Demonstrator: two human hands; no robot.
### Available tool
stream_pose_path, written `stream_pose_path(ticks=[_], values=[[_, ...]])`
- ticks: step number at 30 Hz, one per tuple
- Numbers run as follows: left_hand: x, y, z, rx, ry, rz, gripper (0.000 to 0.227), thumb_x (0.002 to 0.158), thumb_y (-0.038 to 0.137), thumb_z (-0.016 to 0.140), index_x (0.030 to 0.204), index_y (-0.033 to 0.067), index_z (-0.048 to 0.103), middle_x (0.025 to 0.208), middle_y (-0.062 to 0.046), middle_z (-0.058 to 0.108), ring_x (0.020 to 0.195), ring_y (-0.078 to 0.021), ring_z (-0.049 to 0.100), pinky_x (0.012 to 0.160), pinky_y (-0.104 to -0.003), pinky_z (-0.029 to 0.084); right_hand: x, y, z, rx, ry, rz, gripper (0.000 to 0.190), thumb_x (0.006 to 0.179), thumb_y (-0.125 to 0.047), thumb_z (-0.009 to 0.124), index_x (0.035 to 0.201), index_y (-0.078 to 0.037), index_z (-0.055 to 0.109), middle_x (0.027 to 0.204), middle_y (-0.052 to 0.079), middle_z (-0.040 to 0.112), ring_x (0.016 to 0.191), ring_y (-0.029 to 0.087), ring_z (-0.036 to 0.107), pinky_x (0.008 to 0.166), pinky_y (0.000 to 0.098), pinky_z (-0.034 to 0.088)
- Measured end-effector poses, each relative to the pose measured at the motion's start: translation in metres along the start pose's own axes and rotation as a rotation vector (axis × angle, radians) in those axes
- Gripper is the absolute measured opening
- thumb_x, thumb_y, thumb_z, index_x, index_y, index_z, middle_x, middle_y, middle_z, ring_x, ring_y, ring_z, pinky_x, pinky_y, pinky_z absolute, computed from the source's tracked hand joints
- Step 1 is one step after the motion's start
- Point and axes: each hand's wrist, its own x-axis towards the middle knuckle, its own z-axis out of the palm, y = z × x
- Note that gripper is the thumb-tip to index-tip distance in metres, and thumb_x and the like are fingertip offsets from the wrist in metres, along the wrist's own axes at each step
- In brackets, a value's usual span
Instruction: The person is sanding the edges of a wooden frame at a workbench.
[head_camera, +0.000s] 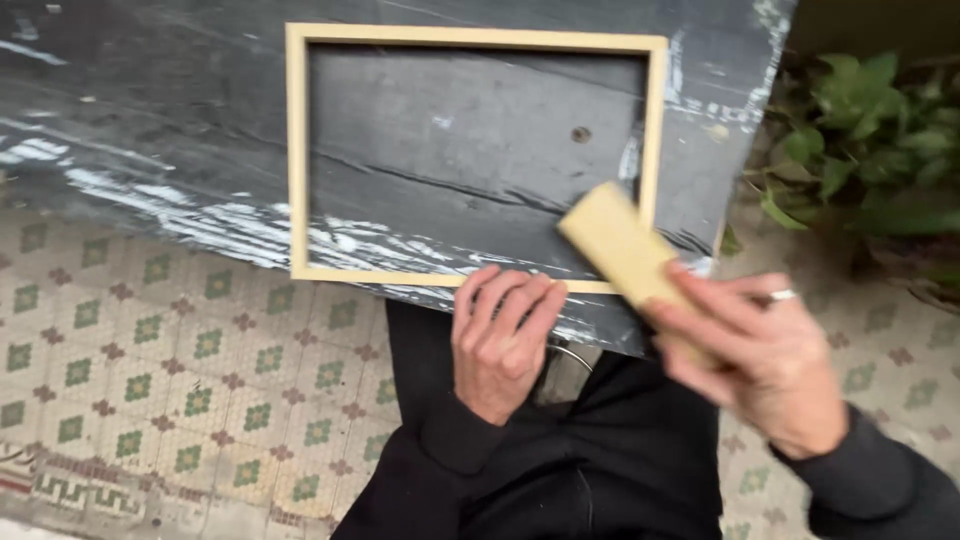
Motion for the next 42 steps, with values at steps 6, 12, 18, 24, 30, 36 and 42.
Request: stream_pose_path(ticks=[6,12,18,24,30,36,42], values=[[0.002,0.005,-0.004,-0.056,-0.086,0.008,0.031,0.084,-0.001,0.073,0.115,0.0036,0.075,0.112,-0.007,0.07,0.11,-0.0261,0.065,0.107,-0.049,0.049,-0.003,-0.006,0.0,-0.033,0.012,0.023,0.051,0.075,-0.015,0.086,0.124,-0.013,0.075,0.14,0.006,0.068,0.104,0.026,0.062,0.086,0.0365,0.05],[-0.009,0.009,-0.012,-0.019,-0.1,-0.043,0.026,0.087,0.0,0.074,0.112,0.0046,0.074,0.111,-0.005,0.07,0.11,-0.0253,0.065,0.106,-0.048,0.049,0.0,-0.008,0.004,0.031,-0.009,0.056,0.048,0.074,-0.014,0.086,0.121,-0.016,0.077,0.137,0.005,0.069,0.099,0.022,0.064,0.088,0.035,0.049],[-0.004,0.002,-0.007,0.02,-0.062,-0.036,0.028,0.085,0.0,0.074,0.112,0.0042,0.075,0.111,-0.006,0.07,0.109,-0.0252,0.066,0.106,-0.048,0.049,0.0,0.008,0.007,-0.021,-0.039,-0.007,0.05,0.071,-0.019,0.088,0.12,-0.017,0.077,0.138,0.004,0.067,0.098,0.023,0.064,0.084,0.0351,0.049],[0.001,0.003,-0.002,-0.013,-0.044,-0.019,0.025,0.086,0.0,0.075,0.111,0.0041,0.075,0.11,-0.006,0.07,0.108,-0.0255,0.065,0.105,-0.048,0.049,0.0,0.002,-0.002,0.003,-0.006,-0.033,0.05,0.073,-0.017,0.084,0.122,-0.018,0.075,0.141,0.004,0.066,0.102,0.024,0.064,0.089,0.0369,0.05],[0.0,0.007,-0.007,-0.044,-0.097,0.01,0.023,0.088,0.002,0.075,0.111,0.0044,0.075,0.11,-0.005,0.07,0.109,-0.0246,0.066,0.106,-0.048,0.05,0.0,-0.005,-0.002,-0.063,-0.035,-0.001,0.048,0.072,-0.014,0.085,0.12,-0.014,0.076,0.136,0.008,0.069,0.1,0.027,0.063,0.086,0.0384,0.049],[-0.009,0.008,-0.015,-0.003,-0.069,-0.047,0.024,0.087,0.0,0.074,0.11,0.0046,0.075,0.112,-0.005,0.069,0.11,-0.0251,0.065,0.106,-0.048,0.049,0.003,0.001,0.002,0.036,-0.031,0.013,0.049,0.071,-0.012,0.085,0.119,-0.016,0.077,0.135,0.007,0.07,0.1,0.024,0.064,0.085,0.0345,0.05],[-0.002,0.001,-0.007,0.033,-0.049,-0.03,0.025,0.085,-0.001,0.074,0.109,0.0041,0.075,0.111,-0.006,0.07,0.109,-0.0248,0.066,0.106,-0.048,0.049,-0.001,0.018,-0.003,0.051,-0.073,-0.07,0.052,0.065,-0.013,0.086,0.116,-0.015,0.077,0.132,0.008,0.07,0.093,0.024,0.065,0.082,0.0351,0.05]])
